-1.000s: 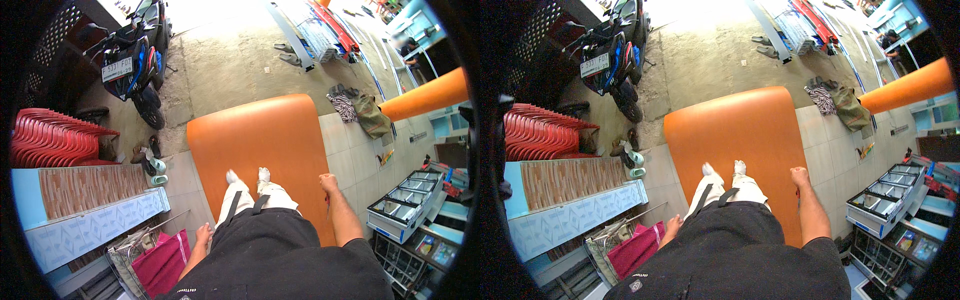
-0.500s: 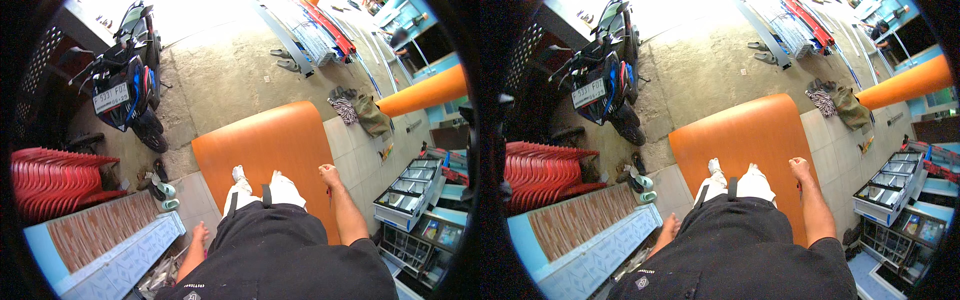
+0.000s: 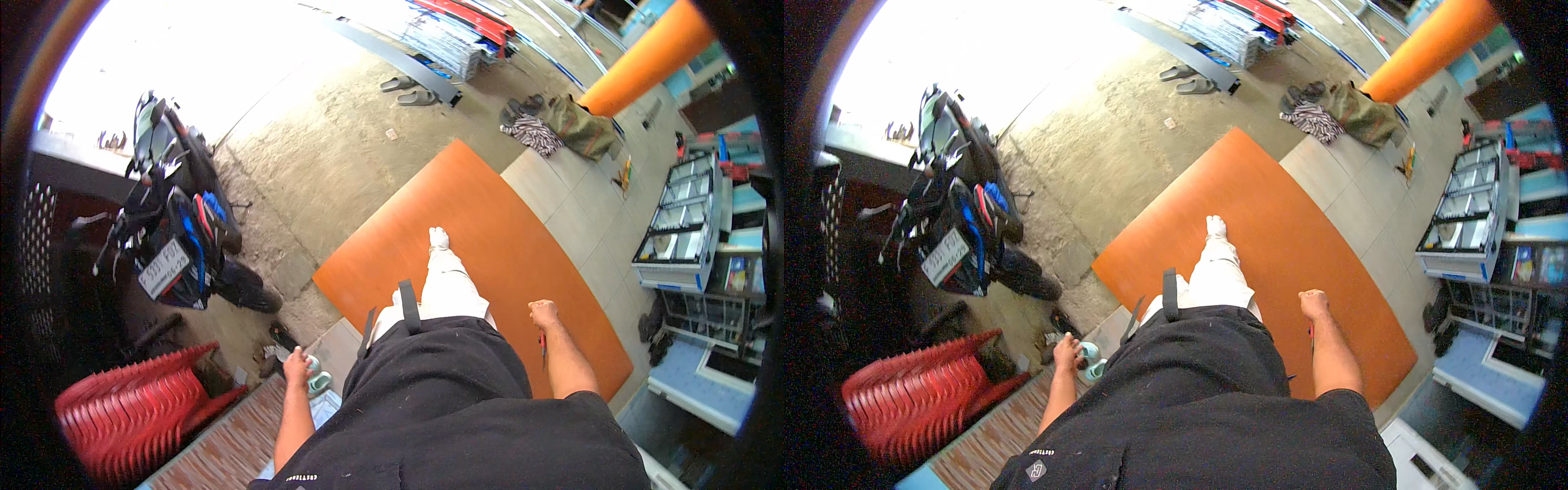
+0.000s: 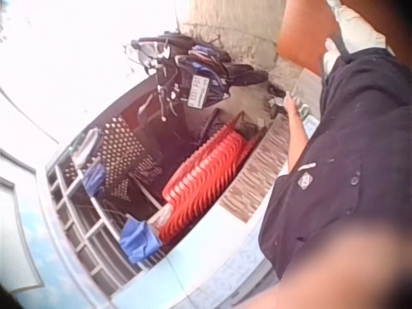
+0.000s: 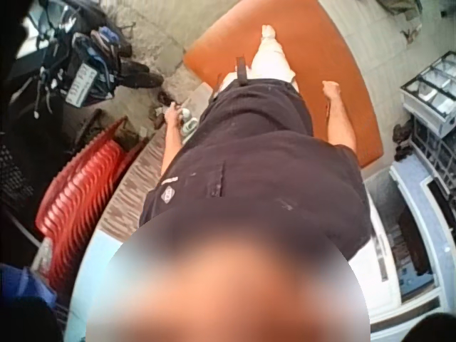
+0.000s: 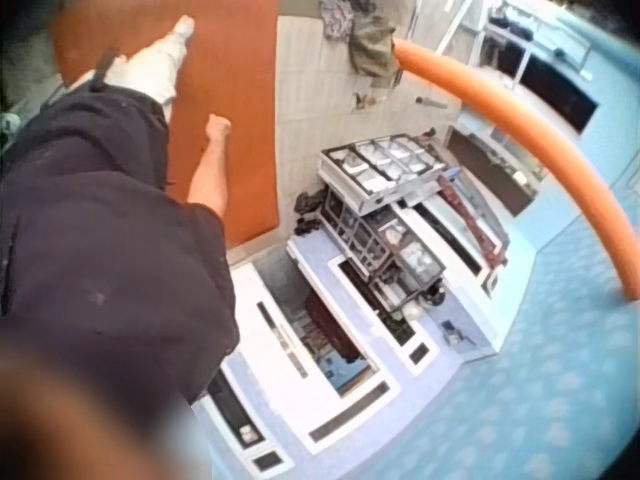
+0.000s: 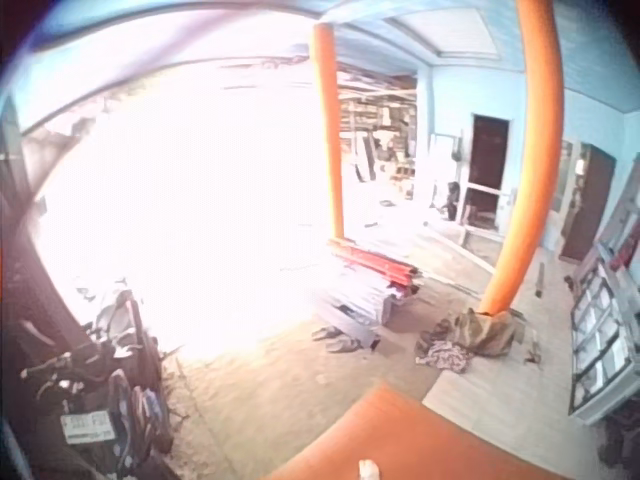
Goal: The person unrolls a large orange and black mat in a tiled room. They use a utility knife to cut the packaging, then unroll the mat and smooth it out on the floor.
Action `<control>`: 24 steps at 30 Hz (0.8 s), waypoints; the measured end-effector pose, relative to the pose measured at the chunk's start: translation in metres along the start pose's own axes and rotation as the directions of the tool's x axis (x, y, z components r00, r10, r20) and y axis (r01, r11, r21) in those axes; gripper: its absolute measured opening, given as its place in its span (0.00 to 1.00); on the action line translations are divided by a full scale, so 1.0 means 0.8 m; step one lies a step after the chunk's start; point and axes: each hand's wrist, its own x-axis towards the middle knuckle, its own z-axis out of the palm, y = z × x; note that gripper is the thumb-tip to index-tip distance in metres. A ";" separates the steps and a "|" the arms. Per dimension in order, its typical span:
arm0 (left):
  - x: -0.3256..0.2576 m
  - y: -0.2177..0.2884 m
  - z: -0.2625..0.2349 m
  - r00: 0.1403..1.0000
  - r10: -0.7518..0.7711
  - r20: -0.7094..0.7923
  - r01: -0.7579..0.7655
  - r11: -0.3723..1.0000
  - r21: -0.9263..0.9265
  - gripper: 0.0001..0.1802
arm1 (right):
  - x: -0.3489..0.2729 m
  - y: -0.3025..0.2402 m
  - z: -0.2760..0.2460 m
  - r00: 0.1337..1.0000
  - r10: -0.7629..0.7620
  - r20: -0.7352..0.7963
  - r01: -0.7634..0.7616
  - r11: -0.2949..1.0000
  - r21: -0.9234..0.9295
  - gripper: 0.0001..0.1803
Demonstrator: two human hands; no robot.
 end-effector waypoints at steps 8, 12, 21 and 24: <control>-0.015 0.054 0.110 0.955 -0.035 0.294 -0.077 0.930 0.360 0.21 | -0.103 -0.013 0.012 1.000 0.010 -0.028 -0.005 0.983 0.183 0.16; -0.004 0.088 0.161 0.935 -0.068 0.349 -0.111 0.876 0.469 0.24 | -0.116 -0.008 -0.011 0.989 0.048 -0.137 -0.005 0.954 0.300 0.15; -0.034 0.202 0.323 0.944 0.075 0.321 -0.239 0.826 0.510 0.19 | 0.010 0.180 0.034 0.992 0.108 -0.068 -0.087 0.962 0.260 0.14; -0.073 0.225 0.412 0.938 0.033 0.344 -0.220 0.826 0.519 0.21 | 0.019 0.184 -0.013 0.882 0.470 -0.037 -0.371 0.740 0.561 0.21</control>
